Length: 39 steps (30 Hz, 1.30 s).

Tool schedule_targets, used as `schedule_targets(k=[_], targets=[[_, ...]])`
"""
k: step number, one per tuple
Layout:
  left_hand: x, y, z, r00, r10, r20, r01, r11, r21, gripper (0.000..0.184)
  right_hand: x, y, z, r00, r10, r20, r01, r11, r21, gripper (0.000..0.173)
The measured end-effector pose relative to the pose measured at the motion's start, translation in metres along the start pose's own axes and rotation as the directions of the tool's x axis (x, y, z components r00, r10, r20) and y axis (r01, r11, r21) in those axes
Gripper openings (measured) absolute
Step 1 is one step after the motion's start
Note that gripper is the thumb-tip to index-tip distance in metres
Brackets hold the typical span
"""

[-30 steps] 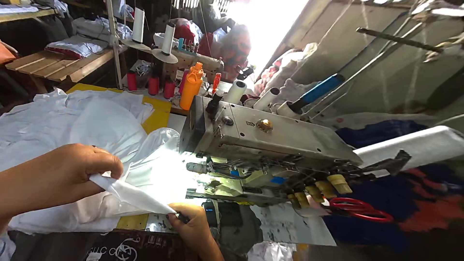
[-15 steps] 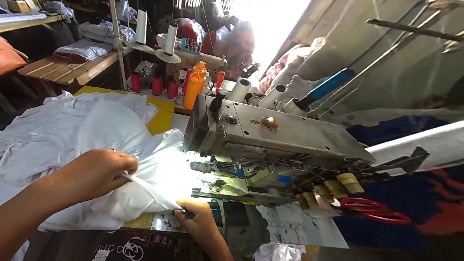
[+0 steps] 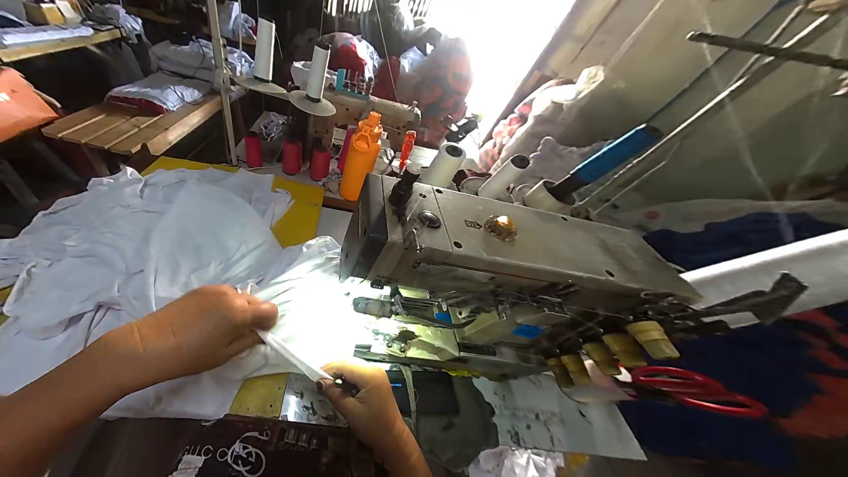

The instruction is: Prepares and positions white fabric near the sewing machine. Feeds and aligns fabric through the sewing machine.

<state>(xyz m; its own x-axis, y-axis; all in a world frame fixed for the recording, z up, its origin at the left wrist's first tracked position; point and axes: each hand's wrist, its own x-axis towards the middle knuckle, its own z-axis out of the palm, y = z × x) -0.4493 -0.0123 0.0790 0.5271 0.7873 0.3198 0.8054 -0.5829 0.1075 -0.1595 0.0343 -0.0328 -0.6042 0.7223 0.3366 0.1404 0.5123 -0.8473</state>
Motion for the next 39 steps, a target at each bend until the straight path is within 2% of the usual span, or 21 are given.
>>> schedule_targets(k=[2,6,10,13,14,17,18,22,25,26,29,30,33,37,39], targets=[[0.001,0.003,0.0,0.997,0.058,0.053,-0.052,0.992,-0.114,0.02,0.0,0.0,-0.001,1.0,-0.005,-0.005,0.005,1.0,-0.001,0.012],[0.005,-0.001,0.003,0.998,-0.054,0.036,0.048,0.988,0.147,0.007,0.002,0.0,0.0,1.0,-0.011,-0.021,0.01,0.999,-0.045,0.013],[0.01,0.005,0.003,0.998,0.047,0.045,-0.049,0.998,0.041,0.012,0.003,0.0,-0.001,1.0,-0.006,-0.026,0.005,0.999,-0.035,0.013],[0.015,0.004,0.006,0.999,-0.027,0.03,0.022,0.985,0.17,0.006,0.003,-0.001,0.0,0.999,-0.014,-0.04,0.011,0.997,-0.073,0.014],[0.016,0.002,0.008,0.999,-0.022,0.027,0.018,0.987,0.159,0.008,0.004,-0.001,0.0,0.999,-0.02,-0.041,0.017,0.997,-0.079,0.014],[0.014,0.003,0.013,0.995,0.09,0.044,-0.087,0.995,-0.053,0.01,0.004,0.0,0.0,0.999,-0.024,-0.03,0.021,0.997,-0.069,0.013],[0.014,0.003,0.013,0.993,0.098,0.058,-0.095,0.994,-0.06,0.009,0.004,0.0,0.0,0.999,-0.021,-0.032,0.019,0.998,-0.065,0.013],[0.018,-0.003,0.006,0.995,-0.038,0.094,0.023,0.988,0.152,0.003,0.005,-0.001,0.0,0.999,0.013,-0.048,-0.018,0.996,-0.09,0.014],[0.018,0.005,0.004,0.996,0.088,0.033,-0.088,0.996,-0.01,0.004,0.007,-0.001,-0.001,0.998,0.046,-0.034,-0.05,0.994,-0.1,0.014],[0.019,0.008,0.002,0.994,0.094,0.046,-0.094,0.996,-0.011,0.006,0.007,0.0,-0.001,0.998,0.051,-0.029,-0.053,0.993,-0.106,0.014],[0.021,0.007,-0.002,0.997,-0.022,0.071,0.01,0.986,0.168,0.002,0.007,-0.003,-0.001,0.998,0.068,-0.005,-0.068,0.988,-0.136,0.016],[0.021,0.005,-0.002,0.998,-0.016,0.059,0.006,0.987,0.162,0.001,0.007,-0.003,-0.001,0.998,0.066,-0.001,-0.065,0.988,-0.14,0.017],[0.02,0.007,0.001,0.992,0.11,0.054,-0.108,0.994,-0.035,0.007,0.008,-0.002,-0.003,0.999,0.039,-0.01,-0.04,0.991,-0.127,0.016],[0.024,0.004,-0.001,0.992,-0.045,0.116,0.022,0.982,0.189,0.007,0.007,0.002,-0.003,1.0,0.027,-0.003,-0.027,0.989,-0.146,0.015],[0.023,0.004,0.003,0.997,0.051,0.05,-0.055,0.994,0.095,0.004,0.007,0.001,-0.003,1.0,0.029,-0.004,-0.029,0.989,-0.144,0.015]])
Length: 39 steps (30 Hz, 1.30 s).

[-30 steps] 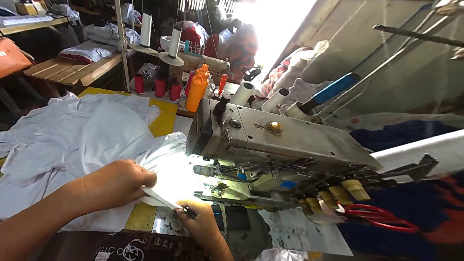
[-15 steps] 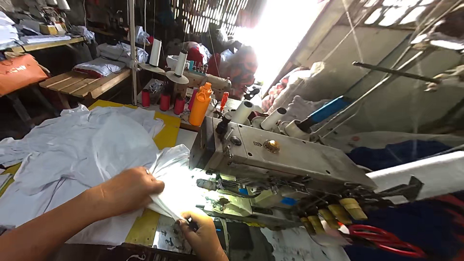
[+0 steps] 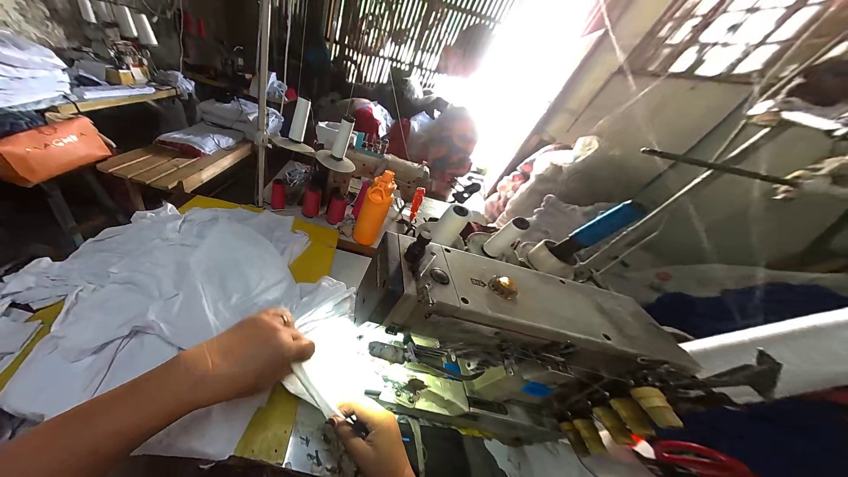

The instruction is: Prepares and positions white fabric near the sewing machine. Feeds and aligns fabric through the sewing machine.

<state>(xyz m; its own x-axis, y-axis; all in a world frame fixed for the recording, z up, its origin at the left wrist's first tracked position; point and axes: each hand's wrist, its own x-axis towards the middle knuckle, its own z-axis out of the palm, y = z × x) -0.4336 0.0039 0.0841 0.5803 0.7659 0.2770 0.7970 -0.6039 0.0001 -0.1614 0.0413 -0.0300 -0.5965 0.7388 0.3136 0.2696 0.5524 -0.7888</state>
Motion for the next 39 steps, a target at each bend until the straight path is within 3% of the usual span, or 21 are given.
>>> schedule_targets(k=[3,7,11,12,15,16,18,20,22,24,26,30,32,35,36,39], targets=[[0.001,0.01,0.0,0.995,0.097,0.001,-0.095,0.973,-0.213,0.01,-0.002,0.001,0.001,1.0,-0.016,-0.009,0.016,1.0,0.011,0.014],[0.002,0.003,0.002,0.998,-0.059,0.026,0.056,0.996,0.075,0.006,-0.003,-0.001,0.001,1.0,0.009,0.002,-0.009,1.0,-0.021,0.015],[0.0,0.009,0.001,0.996,0.091,0.001,-0.089,0.969,-0.229,0.008,-0.005,-0.002,0.002,1.0,0.003,-0.007,-0.003,0.999,0.04,0.013],[0.001,0.009,0.001,0.996,0.086,0.016,-0.081,0.977,-0.195,0.008,-0.005,-0.001,0.002,1.0,-0.002,-0.008,0.003,0.999,0.044,0.013],[0.004,0.003,0.004,0.999,-0.032,-0.003,0.032,0.99,0.137,0.012,-0.006,-0.001,0.002,1.0,0.003,-0.012,-0.003,1.0,0.013,0.016],[0.003,0.003,0.005,0.999,-0.035,-0.023,0.037,0.99,0.138,0.014,-0.006,-0.002,0.002,1.0,0.006,-0.013,-0.006,1.0,0.011,0.016],[0.002,0.009,0.007,0.997,0.043,-0.057,-0.045,0.998,-0.032,0.007,-0.006,-0.001,0.002,1.0,0.0,-0.014,0.0,1.0,0.018,0.014],[0.003,0.014,0.007,0.996,0.085,0.004,-0.082,0.975,-0.207,0.007,-0.006,0.0,0.003,1.0,-0.008,-0.019,0.009,1.0,0.024,0.013],[0.005,0.008,0.008,0.998,0.043,0.042,-0.038,0.993,-0.115,0.007,-0.005,-0.001,0.003,1.0,0.003,-0.018,-0.003,1.0,0.025,0.014],[0.007,-0.003,0.011,1.0,-0.015,-0.011,0.016,0.993,0.116,0.009,-0.005,-0.002,0.002,1.0,0.005,-0.023,-0.004,1.0,0.02,0.014],[0.008,-0.005,0.014,0.998,-0.017,-0.061,0.028,0.981,0.19,0.015,-0.004,-0.003,0.003,1.0,0.004,-0.027,-0.004,1.0,0.015,0.014],[0.005,0.014,0.021,0.994,0.057,-0.097,-0.068,0.992,-0.11,0.007,-0.004,-0.002,0.004,0.999,-0.001,-0.039,0.002,1.0,0.022,0.015],[0.006,0.01,0.024,0.992,0.071,-0.101,-0.079,0.993,-0.084,0.007,-0.004,-0.002,0.004,0.999,-0.01,-0.045,0.011,1.0,0.011,0.015],[0.009,-0.001,0.025,0.992,0.027,-0.124,-0.008,0.988,0.156,0.011,-0.002,-0.003,0.002,0.997,-0.022,-0.069,0.021,1.0,-0.011,0.017],[0.009,0.001,0.023,0.992,0.013,-0.125,0.007,0.988,0.156,0.012,-0.001,-0.004,0.001,0.997,-0.019,-0.07,0.018,1.0,-0.01,0.017],[0.008,0.019,0.019,0.994,0.055,-0.094,-0.061,0.996,-0.062,0.008,-0.001,-0.003,0.0,0.997,-0.021,-0.074,0.022,1.0,0.01,0.014]])
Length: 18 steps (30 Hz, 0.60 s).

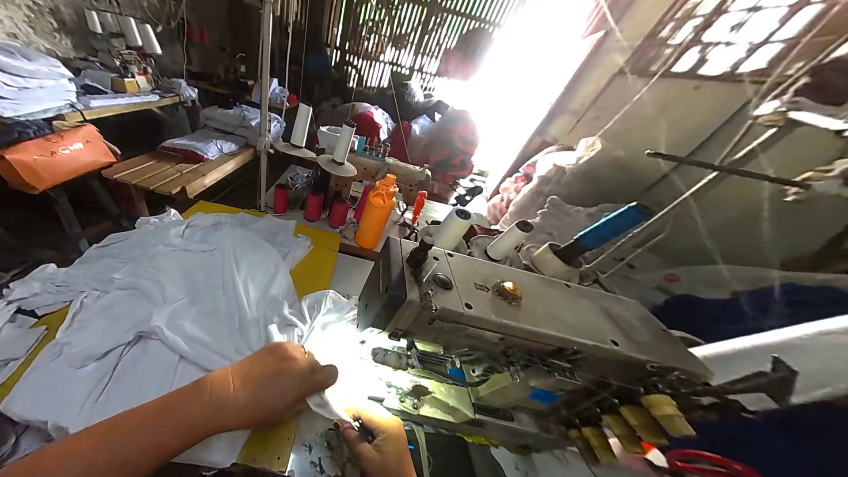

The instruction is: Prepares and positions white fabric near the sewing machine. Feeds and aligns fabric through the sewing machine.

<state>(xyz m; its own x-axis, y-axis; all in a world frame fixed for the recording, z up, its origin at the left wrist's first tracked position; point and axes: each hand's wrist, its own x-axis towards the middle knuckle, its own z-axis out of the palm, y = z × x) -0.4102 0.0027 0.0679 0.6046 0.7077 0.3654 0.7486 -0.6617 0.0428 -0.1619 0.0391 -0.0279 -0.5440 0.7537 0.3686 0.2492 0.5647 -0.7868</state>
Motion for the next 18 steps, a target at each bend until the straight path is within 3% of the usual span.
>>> schedule_targets(k=[2,5,7,11,14,18], targets=[[0.002,-0.003,-0.006,0.987,-0.016,0.159,0.032,0.995,-0.098,0.017,0.0,0.003,-0.001,1.0,-0.008,0.015,0.008,1.0,0.011,0.013],[0.01,-0.028,-0.021,0.921,-0.209,0.327,0.252,0.963,-0.095,0.026,0.001,0.005,0.0,1.0,-0.005,-0.002,0.005,1.0,-0.019,0.016],[0.011,-0.027,-0.024,0.952,-0.208,0.226,0.242,0.961,-0.135,0.024,0.003,0.004,0.0,0.999,-0.005,-0.041,0.003,0.999,-0.042,0.019],[0.009,0.046,-0.018,0.992,-0.026,0.125,0.065,0.947,-0.314,0.015,0.0,0.008,0.0,0.998,-0.044,-0.052,0.048,0.996,0.078,0.013],[-0.001,0.073,0.009,0.995,0.095,0.014,-0.088,0.963,-0.256,0.02,-0.008,0.007,0.003,0.994,-0.111,-0.015,0.112,0.962,0.247,0.014],[-0.007,0.065,0.034,0.996,0.074,-0.053,-0.078,0.994,-0.075,0.021,-0.03,-0.006,0.005,0.992,-0.125,0.034,0.111,0.953,0.283,0.01]])
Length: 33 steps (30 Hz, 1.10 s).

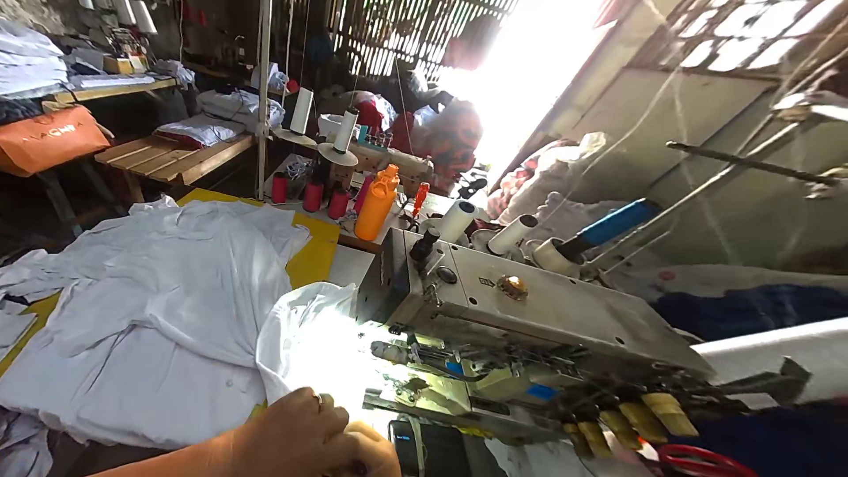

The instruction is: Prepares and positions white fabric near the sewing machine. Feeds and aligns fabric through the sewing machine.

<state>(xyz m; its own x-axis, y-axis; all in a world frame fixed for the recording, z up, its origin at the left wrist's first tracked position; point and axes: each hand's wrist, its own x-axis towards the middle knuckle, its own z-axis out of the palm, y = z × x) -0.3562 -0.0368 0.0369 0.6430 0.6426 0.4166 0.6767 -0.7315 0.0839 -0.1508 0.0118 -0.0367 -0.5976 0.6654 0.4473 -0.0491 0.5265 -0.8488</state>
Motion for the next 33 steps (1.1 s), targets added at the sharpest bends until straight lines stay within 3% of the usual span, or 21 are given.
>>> schedule_targets(k=[3,10,14,18,24,27,33], targets=[[-0.004,-0.02,0.026,0.999,-0.043,-0.032,0.048,0.981,0.189,0.016,-0.013,-0.002,0.005,1.0,-0.016,-0.014,0.015,0.999,-0.042,0.01],[0.006,-0.057,0.053,0.971,-0.103,-0.214,0.157,0.955,0.253,0.02,-0.001,0.009,0.004,0.985,0.026,-0.172,-0.047,0.992,-0.12,0.011],[0.019,-0.059,0.047,0.921,-0.331,-0.203,0.355,0.93,0.095,0.008,0.012,0.012,0.001,0.968,0.056,-0.245,-0.099,0.981,-0.167,0.01],[0.029,-0.058,0.039,0.814,-0.574,-0.093,0.563,0.818,-0.122,0.022,0.02,0.01,0.001,0.954,0.077,-0.289,-0.13,0.977,-0.169,0.014],[0.038,-0.07,0.04,0.757,-0.653,-0.029,0.637,0.747,-0.191,0.035,0.025,0.013,0.002,0.924,0.133,-0.358,-0.195,0.97,-0.143,0.015],[0.039,-0.079,0.045,0.79,-0.604,-0.104,0.58,0.792,-0.189,0.03,0.03,0.015,0.002,0.908,0.151,-0.392,-0.212,0.97,-0.117,0.014],[0.044,-0.083,0.039,0.802,-0.592,-0.077,0.57,0.797,-0.2,0.023,0.035,0.018,0.007,0.882,0.176,-0.437,-0.215,0.976,-0.041,0.011]])
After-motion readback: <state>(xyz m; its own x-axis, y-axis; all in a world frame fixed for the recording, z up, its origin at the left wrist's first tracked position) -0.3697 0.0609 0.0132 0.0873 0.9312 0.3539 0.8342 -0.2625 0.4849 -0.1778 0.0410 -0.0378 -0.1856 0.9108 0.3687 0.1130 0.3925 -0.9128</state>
